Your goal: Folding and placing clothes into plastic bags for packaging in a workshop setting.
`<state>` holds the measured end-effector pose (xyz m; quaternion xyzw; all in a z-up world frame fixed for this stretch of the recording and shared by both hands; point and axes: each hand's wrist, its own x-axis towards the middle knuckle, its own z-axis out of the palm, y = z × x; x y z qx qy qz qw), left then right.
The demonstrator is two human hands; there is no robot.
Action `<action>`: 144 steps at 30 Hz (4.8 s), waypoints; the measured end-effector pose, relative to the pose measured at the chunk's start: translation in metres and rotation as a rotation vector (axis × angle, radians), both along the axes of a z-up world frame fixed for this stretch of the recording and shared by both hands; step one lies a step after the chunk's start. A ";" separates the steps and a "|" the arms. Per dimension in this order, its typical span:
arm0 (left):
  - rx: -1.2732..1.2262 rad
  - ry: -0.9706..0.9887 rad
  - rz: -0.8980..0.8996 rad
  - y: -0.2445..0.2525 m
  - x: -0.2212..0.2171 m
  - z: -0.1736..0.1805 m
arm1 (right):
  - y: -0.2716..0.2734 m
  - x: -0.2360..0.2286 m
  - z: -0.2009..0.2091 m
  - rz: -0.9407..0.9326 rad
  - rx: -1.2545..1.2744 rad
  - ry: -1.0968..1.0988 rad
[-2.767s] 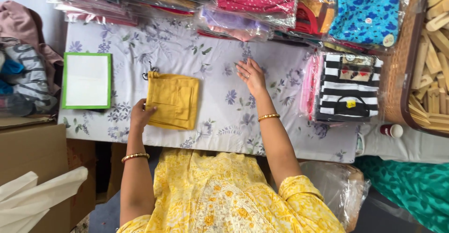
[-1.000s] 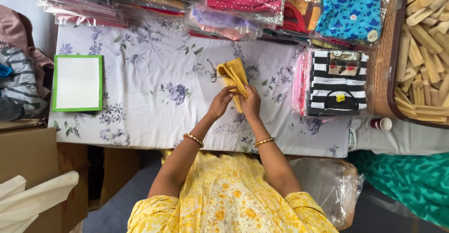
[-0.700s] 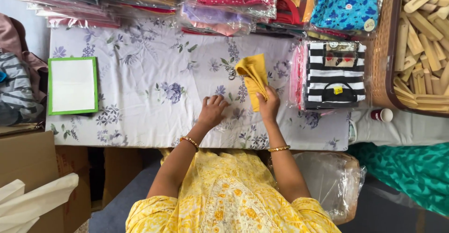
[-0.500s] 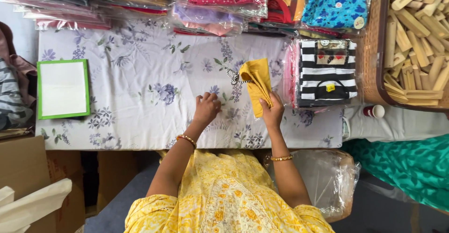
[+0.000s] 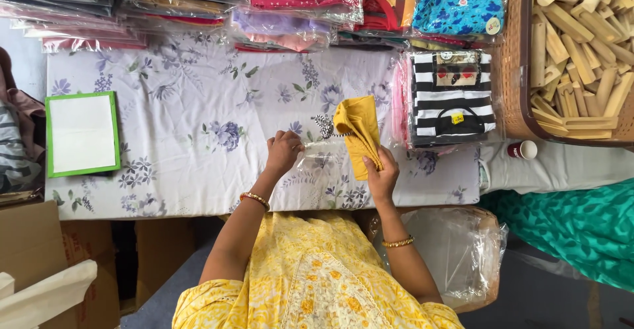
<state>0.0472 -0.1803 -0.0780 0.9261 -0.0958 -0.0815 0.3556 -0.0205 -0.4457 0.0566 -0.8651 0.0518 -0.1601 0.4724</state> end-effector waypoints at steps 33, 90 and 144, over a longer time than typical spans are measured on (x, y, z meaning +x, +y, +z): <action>0.160 0.123 -0.066 -0.010 0.009 0.040 | -0.014 -0.029 -0.081 -0.053 0.564 0.215; -0.079 -0.222 -0.429 -0.022 -0.044 0.193 | 0.075 0.018 -0.119 0.287 -0.328 0.063; -0.068 -0.085 -0.435 0.009 -0.080 0.161 | 0.162 0.084 -0.111 0.680 -0.576 0.196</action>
